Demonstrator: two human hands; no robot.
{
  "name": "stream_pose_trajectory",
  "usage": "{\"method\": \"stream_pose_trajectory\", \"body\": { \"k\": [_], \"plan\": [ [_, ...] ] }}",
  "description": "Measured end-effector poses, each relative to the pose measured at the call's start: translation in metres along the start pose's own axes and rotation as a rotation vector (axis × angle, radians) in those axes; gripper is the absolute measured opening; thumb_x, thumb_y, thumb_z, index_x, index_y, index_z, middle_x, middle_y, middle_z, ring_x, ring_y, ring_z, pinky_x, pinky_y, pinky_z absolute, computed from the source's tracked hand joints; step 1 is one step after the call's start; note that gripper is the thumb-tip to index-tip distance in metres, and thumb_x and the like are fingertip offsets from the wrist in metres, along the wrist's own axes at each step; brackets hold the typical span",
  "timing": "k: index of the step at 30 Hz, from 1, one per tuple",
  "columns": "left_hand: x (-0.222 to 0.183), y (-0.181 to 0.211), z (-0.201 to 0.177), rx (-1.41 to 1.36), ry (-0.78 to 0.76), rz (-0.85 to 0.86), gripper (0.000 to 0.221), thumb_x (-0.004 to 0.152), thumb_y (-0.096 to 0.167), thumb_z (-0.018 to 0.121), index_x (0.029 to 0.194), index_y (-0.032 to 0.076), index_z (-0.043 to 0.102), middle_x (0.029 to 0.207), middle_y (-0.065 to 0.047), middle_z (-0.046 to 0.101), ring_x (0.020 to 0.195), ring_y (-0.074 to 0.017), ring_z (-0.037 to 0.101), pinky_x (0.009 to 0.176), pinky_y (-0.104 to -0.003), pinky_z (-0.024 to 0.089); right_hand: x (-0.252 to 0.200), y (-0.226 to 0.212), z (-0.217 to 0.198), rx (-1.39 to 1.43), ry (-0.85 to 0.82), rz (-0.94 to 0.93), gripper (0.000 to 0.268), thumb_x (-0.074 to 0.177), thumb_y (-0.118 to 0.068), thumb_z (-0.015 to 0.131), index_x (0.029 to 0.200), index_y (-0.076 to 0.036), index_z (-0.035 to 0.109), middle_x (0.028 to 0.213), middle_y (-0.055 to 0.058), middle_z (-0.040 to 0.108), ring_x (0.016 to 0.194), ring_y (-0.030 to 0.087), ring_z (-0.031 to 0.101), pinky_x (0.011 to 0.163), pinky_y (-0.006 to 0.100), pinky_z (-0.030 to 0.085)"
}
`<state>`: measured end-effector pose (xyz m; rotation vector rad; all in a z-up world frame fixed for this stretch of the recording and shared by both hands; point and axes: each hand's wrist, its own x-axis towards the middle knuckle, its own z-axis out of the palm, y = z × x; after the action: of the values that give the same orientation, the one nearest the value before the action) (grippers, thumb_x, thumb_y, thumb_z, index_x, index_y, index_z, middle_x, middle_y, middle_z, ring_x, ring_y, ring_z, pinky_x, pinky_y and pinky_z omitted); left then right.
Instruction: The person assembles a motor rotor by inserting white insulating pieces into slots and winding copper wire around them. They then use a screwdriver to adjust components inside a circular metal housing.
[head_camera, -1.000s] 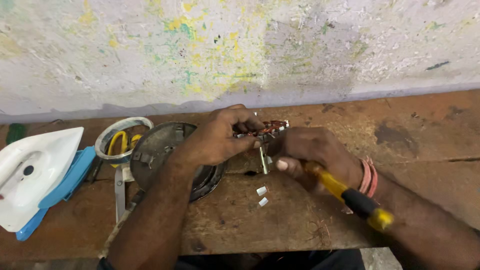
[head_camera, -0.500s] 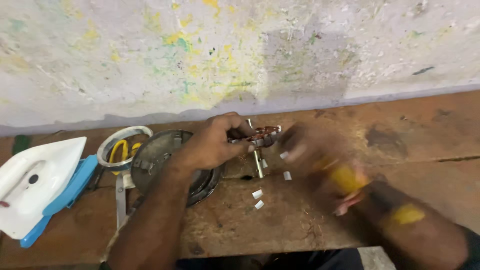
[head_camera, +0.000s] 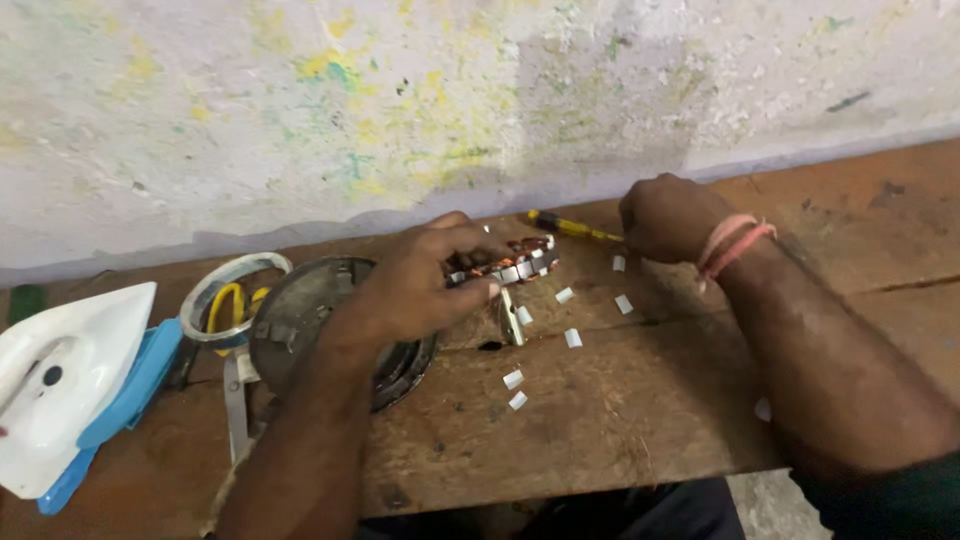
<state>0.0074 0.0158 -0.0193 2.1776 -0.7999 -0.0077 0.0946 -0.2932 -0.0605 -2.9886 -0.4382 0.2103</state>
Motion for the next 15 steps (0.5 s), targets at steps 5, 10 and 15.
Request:
{"method": "stream_pose_trajectory", "body": {
  "k": [5,10,15],
  "plan": [
    [0.001,-0.005,0.000,0.024,0.023,0.050,0.025,0.088,0.020,0.076,0.111,0.009,0.077,0.091,-0.004,0.064,0.087,-0.0186,0.065,0.074,-0.034,0.051,-0.005,-0.002,-0.008,-0.044,-0.091,-0.044,0.021,0.075,-0.025,0.076,0.092,-0.014,0.082,0.092,0.012,0.078,0.091,0.035,0.073,0.084,0.046,0.058],
    [0.001,-0.005,0.002,0.064,0.125,0.092,0.016,0.090,0.017,0.076,0.100,0.005,0.075,0.084,-0.008,0.062,0.077,-0.0223,0.063,0.067,-0.037,0.049,-0.019,-0.019,-0.017,0.131,0.267,-0.281,0.026,0.089,-0.030,0.071,0.105,-0.011,0.077,0.096,0.013,0.077,0.085,0.035,0.074,0.078,0.046,0.058],
    [0.000,0.007,0.009,0.111,0.213,0.192,0.015,0.091,0.013,0.073,0.103,0.006,0.072,0.086,-0.009,0.065,0.077,-0.0245,0.066,0.067,-0.037,0.051,-0.042,-0.047,-0.017,0.572,0.283,-0.738,0.047,0.080,-0.023,0.080,0.124,-0.007,0.070,0.113,0.014,0.075,0.099,0.032,0.073,0.087,0.044,0.056]
  ]
}}
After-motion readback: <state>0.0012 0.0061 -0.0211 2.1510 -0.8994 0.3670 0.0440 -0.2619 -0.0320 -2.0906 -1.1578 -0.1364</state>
